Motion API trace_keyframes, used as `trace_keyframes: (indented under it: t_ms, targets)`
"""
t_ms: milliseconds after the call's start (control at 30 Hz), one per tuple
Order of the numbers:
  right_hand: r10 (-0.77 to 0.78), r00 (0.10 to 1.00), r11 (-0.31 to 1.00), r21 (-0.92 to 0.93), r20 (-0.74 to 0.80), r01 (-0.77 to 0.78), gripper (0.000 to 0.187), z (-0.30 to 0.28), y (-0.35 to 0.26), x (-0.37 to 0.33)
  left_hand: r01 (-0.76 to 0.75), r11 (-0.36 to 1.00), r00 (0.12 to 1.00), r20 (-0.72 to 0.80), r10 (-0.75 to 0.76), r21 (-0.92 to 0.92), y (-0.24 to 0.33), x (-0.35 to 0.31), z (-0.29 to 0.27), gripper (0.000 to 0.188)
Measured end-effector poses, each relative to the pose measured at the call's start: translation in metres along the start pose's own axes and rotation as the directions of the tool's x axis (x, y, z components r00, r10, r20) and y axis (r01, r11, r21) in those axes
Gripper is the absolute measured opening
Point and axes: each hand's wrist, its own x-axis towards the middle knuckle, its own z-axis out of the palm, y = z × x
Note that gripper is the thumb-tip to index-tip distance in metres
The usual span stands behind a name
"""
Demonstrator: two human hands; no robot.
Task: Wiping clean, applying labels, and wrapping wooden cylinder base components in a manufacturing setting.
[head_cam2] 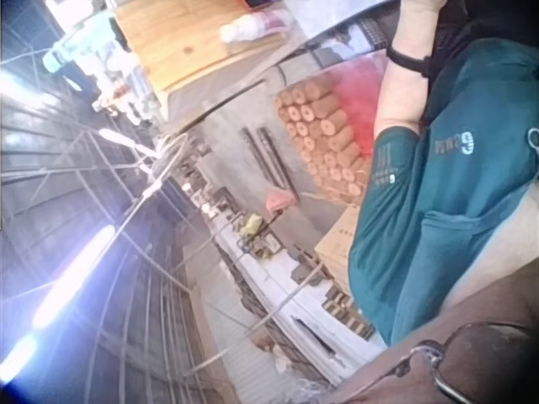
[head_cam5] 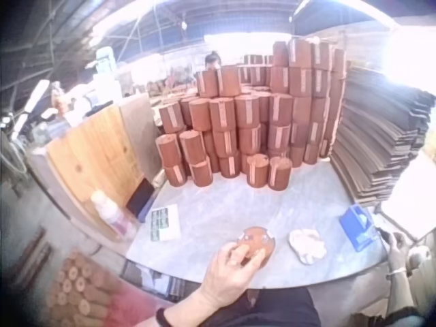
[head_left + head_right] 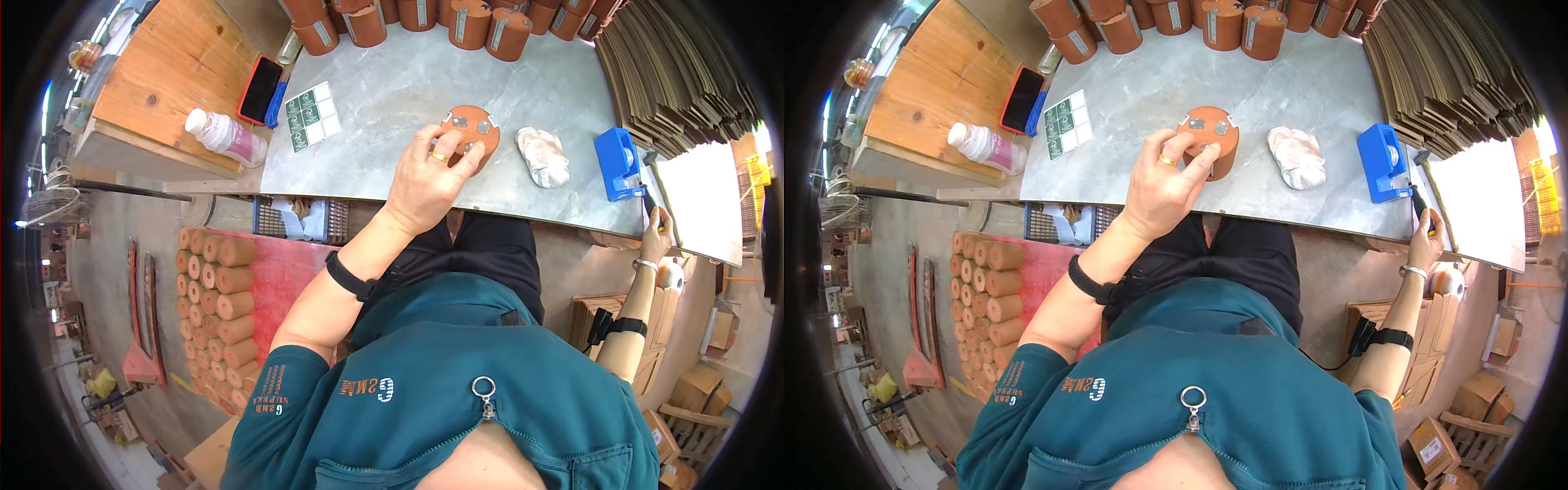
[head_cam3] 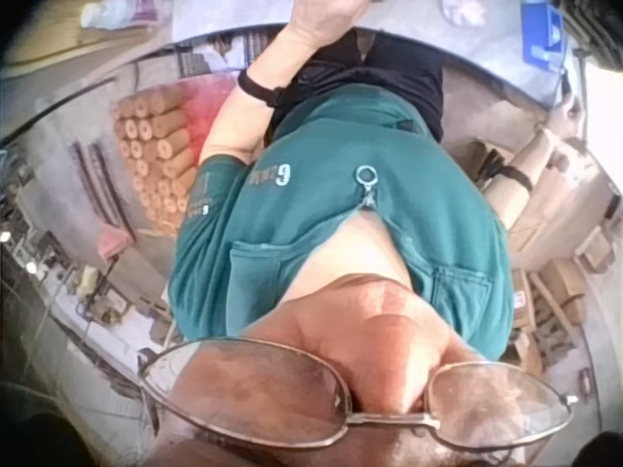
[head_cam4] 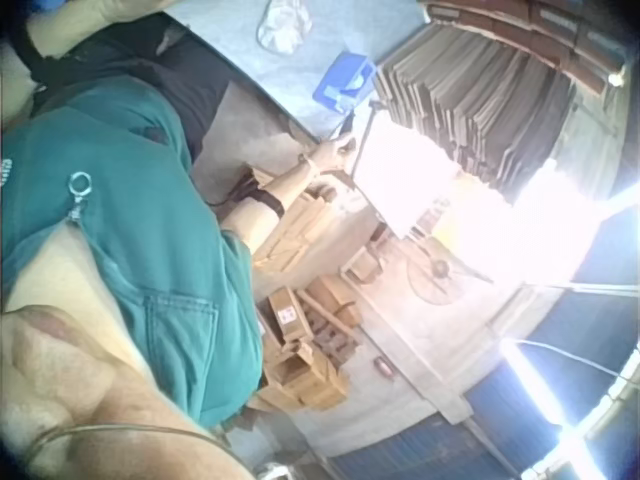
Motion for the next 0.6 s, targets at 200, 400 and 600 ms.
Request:
trace_keyframes:
  t_ms: [200,400,600]
  targets:
    - [-0.014,1.0,0.986,-0.167,0.027,0.019,0.032,0.002,0.003,-0.003,-0.036,0.996,0.999,-0.011,0.035,-0.076,-0.011,-0.008,-0.002,0.048]
    - [-0.015,0.997,0.959,-0.282,0.072,0.035,0.032,0.002,-0.003,-0.006,0.034,0.995,0.999,0.011,-0.033,-0.092,-0.011,-0.007,-0.002,0.048]
    - [-0.212,0.965,0.955,-0.245,-0.157,0.17,0.038,-0.008,-0.009,-0.018,0.586,0.552,0.774,0.209,-0.598,-0.593,-0.006,-0.003,0.002,0.071]
